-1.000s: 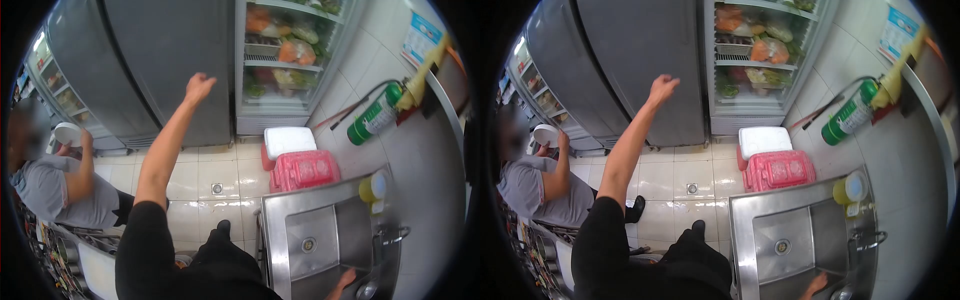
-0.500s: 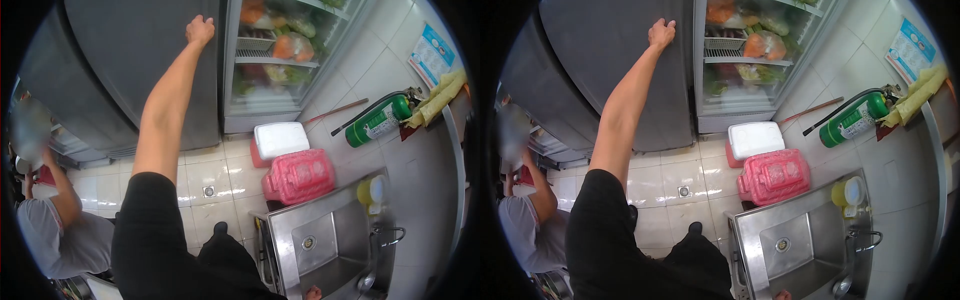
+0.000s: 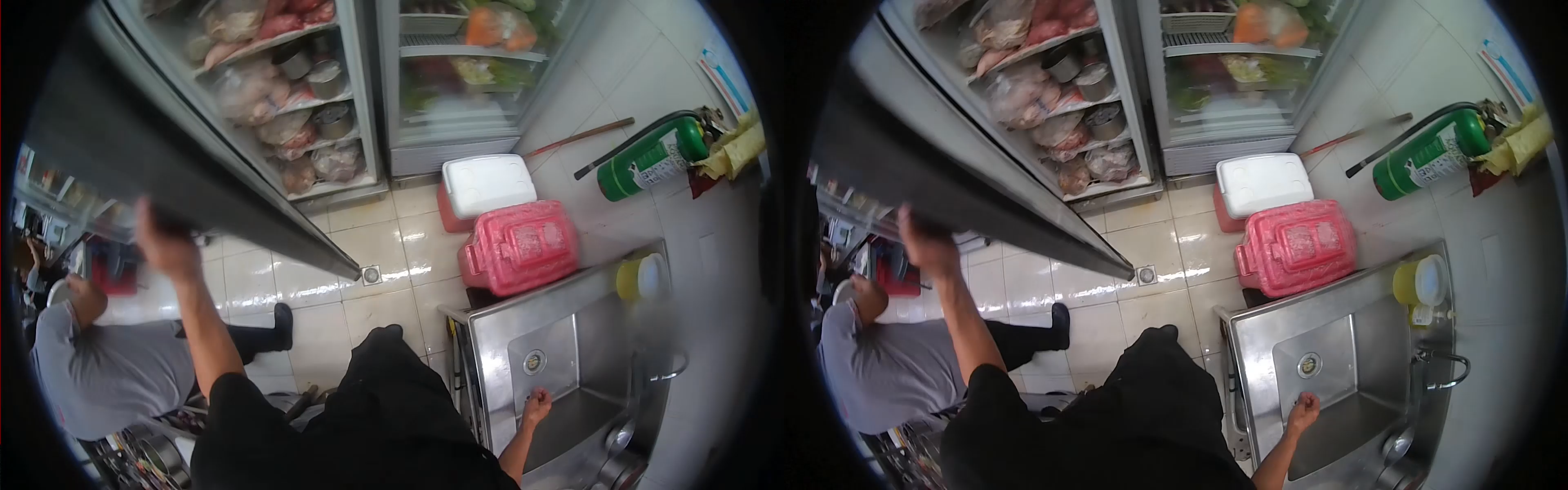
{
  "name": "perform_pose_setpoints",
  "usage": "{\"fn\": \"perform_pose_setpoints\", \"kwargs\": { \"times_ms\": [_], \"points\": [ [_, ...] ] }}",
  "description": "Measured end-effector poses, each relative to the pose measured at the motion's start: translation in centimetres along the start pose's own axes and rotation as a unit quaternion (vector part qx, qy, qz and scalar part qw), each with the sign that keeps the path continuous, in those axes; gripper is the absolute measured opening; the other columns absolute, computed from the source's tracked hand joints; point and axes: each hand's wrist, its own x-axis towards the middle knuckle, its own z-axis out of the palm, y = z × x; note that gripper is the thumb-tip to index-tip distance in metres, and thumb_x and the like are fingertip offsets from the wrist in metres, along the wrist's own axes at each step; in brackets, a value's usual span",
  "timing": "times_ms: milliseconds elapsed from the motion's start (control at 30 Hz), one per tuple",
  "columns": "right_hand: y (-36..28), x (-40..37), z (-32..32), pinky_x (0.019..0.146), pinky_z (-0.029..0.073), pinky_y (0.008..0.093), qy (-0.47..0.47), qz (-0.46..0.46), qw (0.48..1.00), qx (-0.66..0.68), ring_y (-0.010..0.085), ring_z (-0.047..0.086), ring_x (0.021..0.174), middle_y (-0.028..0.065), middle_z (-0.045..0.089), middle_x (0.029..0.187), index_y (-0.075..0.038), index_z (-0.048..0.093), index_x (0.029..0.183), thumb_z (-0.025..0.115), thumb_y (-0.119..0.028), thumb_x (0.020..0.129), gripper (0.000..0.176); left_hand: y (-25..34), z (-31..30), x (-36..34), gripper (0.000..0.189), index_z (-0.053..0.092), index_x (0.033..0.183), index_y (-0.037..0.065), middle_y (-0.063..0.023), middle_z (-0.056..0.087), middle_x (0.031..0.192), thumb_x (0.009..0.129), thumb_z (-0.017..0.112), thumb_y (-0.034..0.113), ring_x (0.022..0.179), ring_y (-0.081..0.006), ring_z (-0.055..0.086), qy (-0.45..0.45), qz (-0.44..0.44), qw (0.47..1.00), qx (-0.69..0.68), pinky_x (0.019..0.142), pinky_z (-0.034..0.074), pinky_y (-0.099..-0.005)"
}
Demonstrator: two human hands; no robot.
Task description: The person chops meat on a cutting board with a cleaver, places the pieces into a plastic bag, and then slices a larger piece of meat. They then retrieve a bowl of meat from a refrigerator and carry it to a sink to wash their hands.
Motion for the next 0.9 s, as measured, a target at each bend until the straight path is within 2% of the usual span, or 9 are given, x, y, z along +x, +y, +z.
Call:
{"fn": "perform_pose_setpoints", "kwargs": {
  "times_ms": [33, 100, 167, 233, 333, 567, 633, 767, 900],
  "points": [
    [-0.1, 0.7, 0.8, 0.054, 0.040, 0.0247, -0.010, -0.003, 1.000, -0.004, 0.0088, 0.048, 0.062, -0.0001, 0.054, 0.070, 0.000, 0.060, 0.088, 0.066, -0.006, 0.083, 0.010, 2.8, -0.6, -0.8, 0.033, 0.063, 0.094, 0.004, -0.0049, 0.062, 0.083, 0.096, 0.043, 0.031, 0.077, -0.0187, 0.061, 0.089, -0.051, 0.991, -0.080, 0.069, 0.052, -0.0313],
    [-0.2, 1.9, 2.3, 0.054, 0.040, 0.0247, -0.037, -0.043, 0.998, -0.034, 0.0083, 0.047, 0.061, -0.0011, 0.053, 0.069, -0.001, 0.060, 0.086, 0.065, -0.009, 0.085, 0.010, 2.0, -14.0, 2.5, 0.035, 0.061, 0.096, 0.005, -0.0045, 0.060, 0.085, 0.096, 0.041, 0.034, 0.080, -0.0178, 0.060, -0.100, -0.005, 0.983, -0.154, 0.070, 0.051, -0.0313],
    [-2.2, 2.9, 4.1, 0.054, 0.040, 0.0248, -0.058, -0.052, 0.995, -0.057, 0.0084, 0.048, 0.061, -0.0008, 0.054, 0.068, -0.001, 0.061, 0.086, 0.065, -0.010, 0.085, 0.009, 5.2, -13.4, 2.0, 0.032, 0.058, 0.101, 0.003, -0.0096, 0.061, 0.096, 0.096, 0.045, 0.031, 0.086, -0.0209, 0.061, 0.059, 0.081, 0.995, -0.001, 0.073, 0.052, -0.0337],
    [-2.8, 4.6, 5.2, 0.054, 0.040, 0.0249, -0.075, -0.065, 0.992, -0.078, 0.0085, 0.049, 0.061, -0.0006, 0.055, 0.067, -0.002, 0.062, 0.085, 0.065, -0.010, 0.085, 0.009, 5.1, -19.4, 3.9, 0.028, 0.056, 0.109, -0.002, -0.0130, 0.061, 0.102, 0.094, 0.052, 0.022, 0.090, -0.0241, 0.061, 0.085, 0.330, 0.833, 0.435, 0.078, 0.052, -0.0343],
    [-3.2, 7.1, 7.3, 0.056, 0.042, 0.0251, -0.124, -0.080, 0.989, -0.024, 0.0093, 0.050, 0.062, 0.0007, 0.057, 0.068, -0.002, 0.062, 0.084, 0.065, -0.010, 0.084, 0.008, 6.2, -24.3, 6.6, 0.032, 0.053, 0.117, -0.005, -0.0160, 0.059, 0.112, 0.091, 0.059, 0.013, 0.097, -0.0268, 0.060, 0.061, 0.363, 0.835, 0.409, 0.083, 0.051, -0.0347],
    [-7.5, 6.1, 9.5, 0.059, 0.044, 0.0251, -0.154, -0.106, 0.982, -0.031, 0.0098, 0.053, 0.062, 0.0026, 0.059, 0.069, -0.001, 0.063, 0.084, 0.062, -0.011, 0.086, 0.009, 6.9, -31.1, 11.6, 0.047, 0.045, 0.134, 0.006, -0.0102, 0.051, 0.131, 0.100, 0.035, 0.037, 0.118, -0.0253, 0.051, 0.034, 0.317, 0.865, 0.387, 0.100, 0.043, -0.0391],
    [-6.6, 5.8, 9.3, 0.059, 0.044, 0.0251, -0.161, -0.107, 0.981, -0.029, 0.0099, 0.053, 0.063, 0.0028, 0.060, 0.070, -0.001, 0.063, 0.084, 0.062, -0.011, 0.086, 0.010, 7.6, -31.7, 12.2, 0.047, 0.045, 0.134, 0.007, -0.0099, 0.051, 0.131, 0.099, 0.037, 0.037, 0.117, -0.0258, 0.051, 0.062, 0.082, 0.994, 0.035, 0.099, 0.044, -0.0391],
    [-3.9, 5.0, 8.8, 0.057, 0.043, 0.0258, -0.140, -0.123, 0.978, -0.092, 0.0103, 0.050, 0.061, 0.0017, 0.057, 0.068, 0.001, 0.062, 0.082, 0.063, -0.013, 0.087, 0.014, 7.6, -31.2, 11.5, 0.037, 0.048, 0.126, -0.003, -0.0158, 0.057, 0.119, 0.096, 0.050, 0.018, 0.100, -0.0281, 0.060, -0.002, 0.069, 0.992, -0.110, 0.086, 0.052, -0.0385],
    [-3.1, 3.2, 7.9, 0.055, 0.040, 0.0260, -0.113, -0.126, 0.983, -0.072, 0.0098, 0.045, 0.059, 0.0006, 0.053, 0.065, 0.003, 0.062, 0.082, 0.063, -0.015, 0.088, 0.019, 5.6, -31.0, 11.9, 0.032, 0.051, 0.120, -0.005, -0.0166, 0.061, 0.114, 0.096, 0.049, 0.015, 0.095, -0.0274, 0.063, 0.065, 0.241, 0.959, 0.135, 0.079, 0.055, -0.0374]
  ]
}}
